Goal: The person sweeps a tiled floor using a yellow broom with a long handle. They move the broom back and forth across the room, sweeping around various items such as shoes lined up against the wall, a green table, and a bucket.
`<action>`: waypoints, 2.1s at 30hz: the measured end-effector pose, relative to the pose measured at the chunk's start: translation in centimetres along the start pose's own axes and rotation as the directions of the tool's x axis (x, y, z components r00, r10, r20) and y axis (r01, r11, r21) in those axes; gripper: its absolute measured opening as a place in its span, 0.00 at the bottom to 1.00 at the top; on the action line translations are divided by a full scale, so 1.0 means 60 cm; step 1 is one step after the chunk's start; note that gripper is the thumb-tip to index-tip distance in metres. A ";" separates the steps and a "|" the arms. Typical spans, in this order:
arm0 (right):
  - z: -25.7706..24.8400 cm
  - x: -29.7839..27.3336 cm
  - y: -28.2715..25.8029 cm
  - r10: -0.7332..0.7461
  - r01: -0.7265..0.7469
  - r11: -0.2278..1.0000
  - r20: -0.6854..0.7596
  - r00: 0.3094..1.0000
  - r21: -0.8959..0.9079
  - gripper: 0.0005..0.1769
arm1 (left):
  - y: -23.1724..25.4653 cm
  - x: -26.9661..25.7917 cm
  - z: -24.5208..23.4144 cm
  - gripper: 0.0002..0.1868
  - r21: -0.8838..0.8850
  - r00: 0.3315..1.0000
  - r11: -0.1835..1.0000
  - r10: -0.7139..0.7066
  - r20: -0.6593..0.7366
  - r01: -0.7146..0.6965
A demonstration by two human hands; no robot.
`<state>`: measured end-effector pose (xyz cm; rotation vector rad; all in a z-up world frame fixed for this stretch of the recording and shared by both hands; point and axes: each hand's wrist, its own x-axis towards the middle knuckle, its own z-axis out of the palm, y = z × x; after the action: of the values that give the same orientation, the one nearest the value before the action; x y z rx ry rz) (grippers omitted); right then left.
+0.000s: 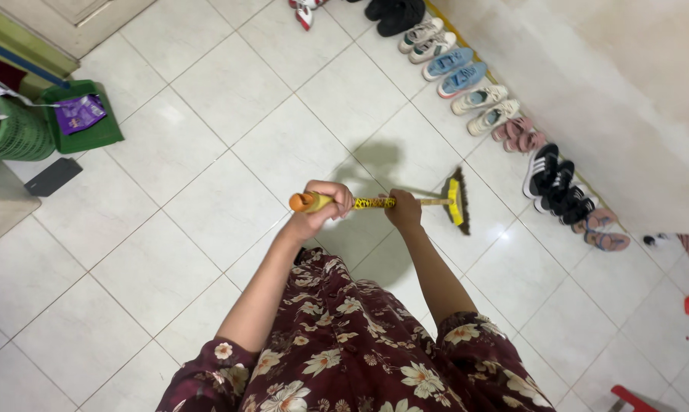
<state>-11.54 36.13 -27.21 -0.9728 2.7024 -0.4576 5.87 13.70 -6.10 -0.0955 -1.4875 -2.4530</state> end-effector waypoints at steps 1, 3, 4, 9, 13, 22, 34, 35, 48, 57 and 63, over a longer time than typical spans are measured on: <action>0.008 -0.018 0.019 -0.004 0.004 1.000 0.018 1.000 -0.002 0.10 | -0.011 -0.009 0.016 0.12 -0.006 1.000 1.000 -0.008 -0.003 0.008; 0.016 -0.044 0.038 -0.034 0.032 0.998 0.048 0.998 0.045 0.12 | -0.012 -0.025 0.049 0.12 -0.015 1.000 1.000 -0.024 -0.011 0.024; 0.022 -0.053 0.027 -0.063 0.057 0.994 0.059 0.996 0.096 0.12 | 0.002 -0.029 0.059 0.13 0.011 1.000 1.000 0.015 -0.027 -0.015; -0.027 -0.097 -0.105 -0.258 0.261 0.892 -0.060 0.964 0.368 0.17 | 0.130 -0.081 0.133 0.18 0.146 0.987 0.979 0.153 -0.040 -0.146; -0.139 -0.165 -0.192 -0.135 0.096 0.859 0.042 0.990 0.503 0.22 | 0.216 -0.138 0.243 0.19 0.300 0.976 0.929 0.218 0.025 -0.216; -0.226 -0.311 -0.094 -0.103 0.093 0.920 0.004 0.995 0.382 0.17 | 0.186 -0.181 0.349 0.19 0.102 0.945 0.942 0.312 0.097 -0.321; -0.124 -0.540 0.202 0.293 -0.270 0.935 -0.071 0.953 0.230 0.20 | -0.097 -0.202 0.438 0.12 0.064 0.949 0.990 -0.136 0.285 0.123; -0.111 -0.539 0.208 0.254 -0.233 0.941 -0.057 0.966 0.244 0.15 | -0.091 -0.207 0.441 0.13 0.054 0.948 0.991 -0.131 0.291 0.120; -0.088 -0.537 -0.170 -0.001 0.041 0.832 -0.073 0.997 0.553 0.23 | 0.181 -0.427 0.399 0.18 0.453 0.973 0.883 0.022 0.230 -0.127; -0.107 -0.682 -0.296 -0.068 0.138 0.934 -0.217 0.974 0.329 0.29 | 0.265 -0.628 0.388 0.18 0.154 0.959 0.948 0.262 0.109 -0.277; -0.030 -0.820 -0.159 0.109 -0.043 0.969 -0.263 0.959 0.244 0.26 | 0.141 -0.677 0.403 0.16 -0.007 0.984 0.998 0.059 0.167 -0.059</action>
<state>30.42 61.49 -16.57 -0.7860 2.8245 -0.9379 45.11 39.21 4.64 -0.3489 -1.5247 -2.4514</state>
